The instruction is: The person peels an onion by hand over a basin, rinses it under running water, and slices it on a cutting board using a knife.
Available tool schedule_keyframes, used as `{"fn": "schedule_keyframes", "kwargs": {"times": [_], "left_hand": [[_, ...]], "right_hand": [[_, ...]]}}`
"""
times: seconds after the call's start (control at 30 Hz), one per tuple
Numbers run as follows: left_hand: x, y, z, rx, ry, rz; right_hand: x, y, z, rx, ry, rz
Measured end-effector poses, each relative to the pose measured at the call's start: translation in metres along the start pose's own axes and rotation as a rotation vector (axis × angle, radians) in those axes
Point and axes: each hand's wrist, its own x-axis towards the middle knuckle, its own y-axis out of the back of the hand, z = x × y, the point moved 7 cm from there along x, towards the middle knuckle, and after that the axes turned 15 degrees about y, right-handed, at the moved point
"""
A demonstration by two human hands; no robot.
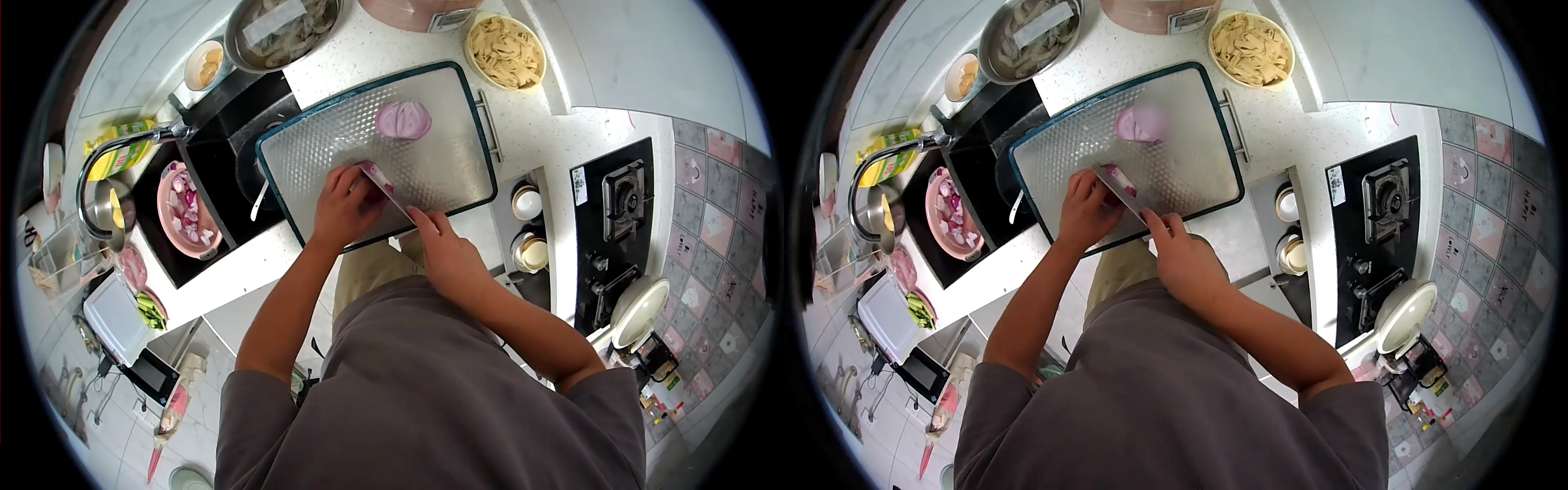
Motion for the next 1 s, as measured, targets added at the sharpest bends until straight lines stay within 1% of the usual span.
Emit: {"fn": "schedule_keyframes", "kwargs": {"times": [0.13, 0.37, 0.5, 0.7, 0.8, 0.87, 1.0], "left_hand": [[-0.003, -0.001, -0.006, -0.009, -0.042, 0.038], [-0.002, -0.003, -0.012, -0.045, -0.028, 0.015], [-0.002, -0.005, -0.012, -0.049, -0.021, 0.008], [-0.004, -0.007, -0.014, -0.104, 0.006, -0.012], [-0.007, -0.011, -0.018, -0.118, 0.017, -0.033], [-0.008, -0.013, -0.019, -0.125, 0.025, -0.041], [-0.009, -0.012, -0.017, -0.114, 0.042, -0.037]], "right_hand": [[0.002, -0.006, -0.004, -0.004, -0.007, -0.049], [0.009, -0.008, -0.01, -0.013, -0.085, -0.143], [0.015, -0.014, -0.009, -0.024, -0.094, -0.174], [0.027, -0.022, 0.0, -0.071, -0.084, -0.129], [0.04, -0.029, 0.012, -0.033, -0.033, -0.108], [0.05, -0.042, 0.025, -0.096, -0.004, -0.057], [0.054, -0.049, 0.029, -0.137, -0.066, -0.077]]}}
